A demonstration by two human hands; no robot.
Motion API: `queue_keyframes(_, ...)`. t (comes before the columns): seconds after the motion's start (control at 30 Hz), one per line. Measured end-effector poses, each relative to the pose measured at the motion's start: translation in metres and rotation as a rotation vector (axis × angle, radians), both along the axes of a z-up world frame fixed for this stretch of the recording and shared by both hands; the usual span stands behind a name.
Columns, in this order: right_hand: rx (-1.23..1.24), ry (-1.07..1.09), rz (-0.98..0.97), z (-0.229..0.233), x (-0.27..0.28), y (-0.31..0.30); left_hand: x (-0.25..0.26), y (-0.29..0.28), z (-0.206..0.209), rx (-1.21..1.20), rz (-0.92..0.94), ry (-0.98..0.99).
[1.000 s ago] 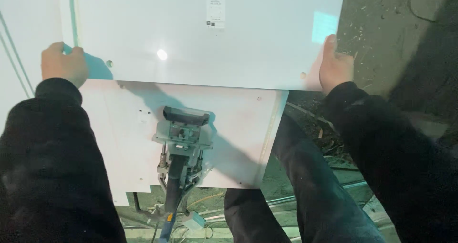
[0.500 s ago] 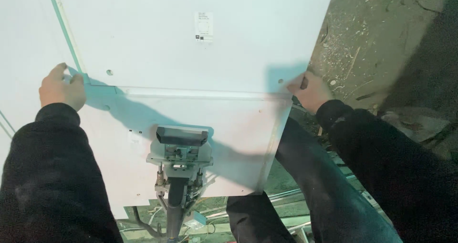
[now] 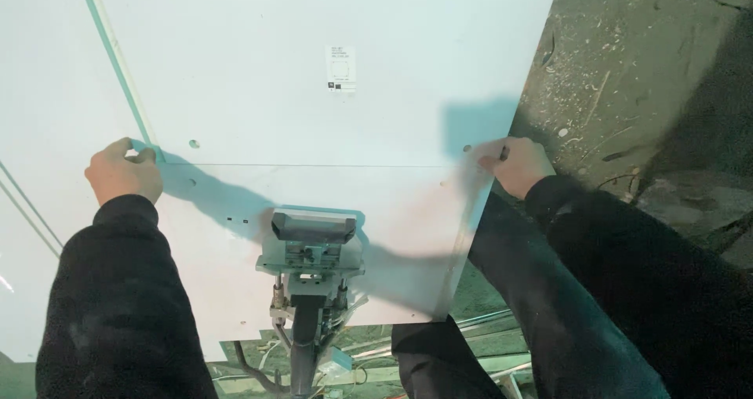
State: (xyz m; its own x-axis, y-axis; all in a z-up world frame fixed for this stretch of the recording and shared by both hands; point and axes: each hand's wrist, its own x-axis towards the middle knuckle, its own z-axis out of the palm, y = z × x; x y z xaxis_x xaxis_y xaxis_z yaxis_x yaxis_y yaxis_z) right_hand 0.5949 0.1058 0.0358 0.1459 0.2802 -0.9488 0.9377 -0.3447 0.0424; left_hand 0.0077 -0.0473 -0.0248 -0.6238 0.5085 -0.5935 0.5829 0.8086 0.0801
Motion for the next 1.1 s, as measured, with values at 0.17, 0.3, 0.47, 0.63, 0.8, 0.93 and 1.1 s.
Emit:
queue_keyframes(0.17, 0.032, 0.000, -0.073, -0.013, 0.013, -0.009, -0.017, -0.021, -0.025, 0.035, -0.140, 0.062)
queue_keyframes(0.3, 0.027, 0.003, -0.230, -0.003, 0.006, -0.007, -0.009, -0.017, -0.016, 0.023, -0.113, 0.038)
queue_keyframes(0.47, 0.056, 0.035, -0.260, 0.009, 0.001, -0.012, 0.005, -0.009, -0.001, -0.011, -0.084, 0.032)
queue_keyframes(0.63, 0.088, 0.058, -0.309, -0.003, 0.013, -0.016, 0.004, -0.013, -0.013, -0.048, -0.172, 0.071)
queue_keyframes(0.8, 0.222, 0.253, -0.390, -0.027, 0.037, -0.033, 0.010, -0.021, -0.018, 0.051, -0.232, 0.133)
queue_keyframes(0.93, 0.067, 0.086, -0.417, 0.013, 0.009, -0.016, 0.015, -0.015, -0.010, -0.013, -0.109, 0.071)
queue_keyframes(1.1, 0.047, 0.058, -0.365, -0.010, 0.027, -0.022, 0.008, -0.011, -0.017, -0.055, -0.151, 0.081)
